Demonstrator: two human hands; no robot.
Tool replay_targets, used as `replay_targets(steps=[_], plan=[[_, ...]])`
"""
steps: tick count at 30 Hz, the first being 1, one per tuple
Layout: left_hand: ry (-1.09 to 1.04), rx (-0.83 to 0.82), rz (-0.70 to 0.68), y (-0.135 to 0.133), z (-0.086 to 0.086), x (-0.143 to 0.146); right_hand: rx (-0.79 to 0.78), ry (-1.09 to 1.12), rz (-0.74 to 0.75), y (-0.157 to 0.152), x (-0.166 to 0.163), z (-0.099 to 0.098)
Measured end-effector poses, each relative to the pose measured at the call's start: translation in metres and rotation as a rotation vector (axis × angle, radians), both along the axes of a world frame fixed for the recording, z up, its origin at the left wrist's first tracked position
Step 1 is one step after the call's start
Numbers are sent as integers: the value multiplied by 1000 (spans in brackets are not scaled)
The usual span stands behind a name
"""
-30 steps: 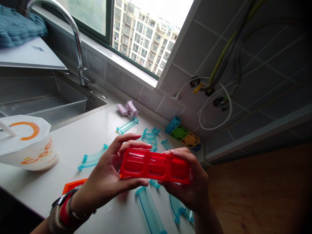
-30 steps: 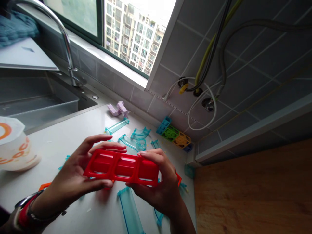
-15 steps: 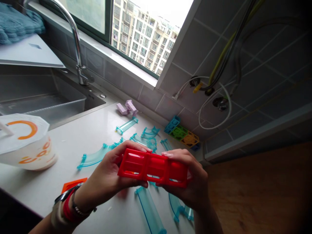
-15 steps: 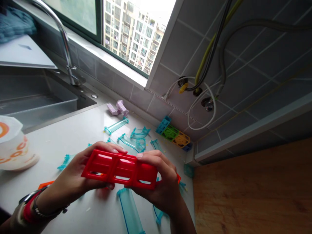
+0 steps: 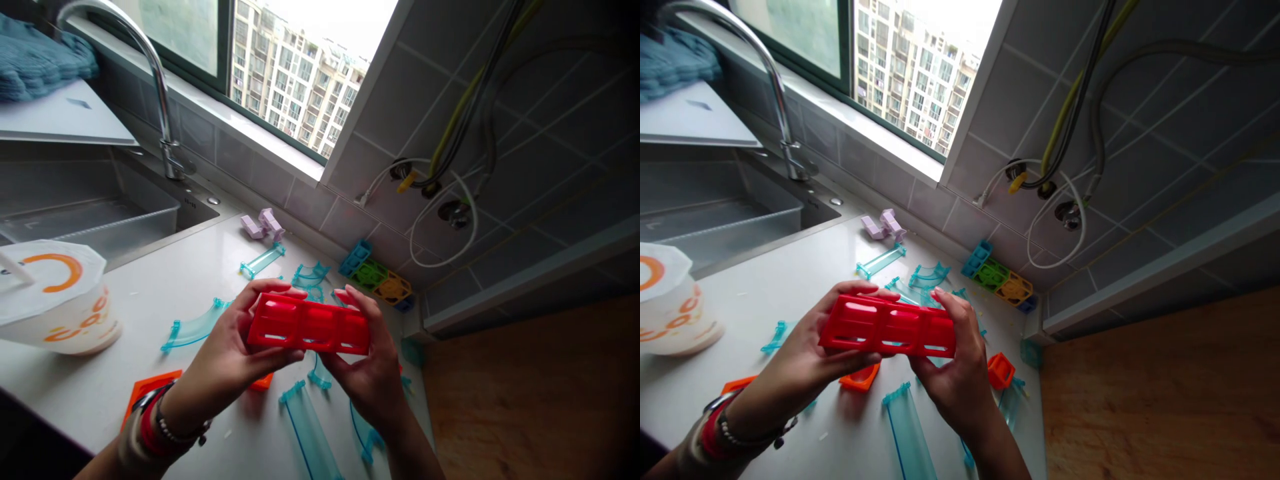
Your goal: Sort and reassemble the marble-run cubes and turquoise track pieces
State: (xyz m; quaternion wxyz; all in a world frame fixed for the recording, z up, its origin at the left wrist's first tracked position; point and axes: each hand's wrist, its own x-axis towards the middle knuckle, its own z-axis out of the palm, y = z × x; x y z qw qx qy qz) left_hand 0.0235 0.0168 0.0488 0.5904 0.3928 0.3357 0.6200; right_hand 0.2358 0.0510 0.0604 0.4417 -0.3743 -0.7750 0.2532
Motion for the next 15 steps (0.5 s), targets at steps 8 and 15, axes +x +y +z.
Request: replay_targets(steps=[8, 15], plan=[[-546, -282, -118, 7, -10, 21, -67, 98, -74, 0, -3, -20], [-788, -432, -68, 13, -17, 38, -45, 244, -135, 5, -7, -24]])
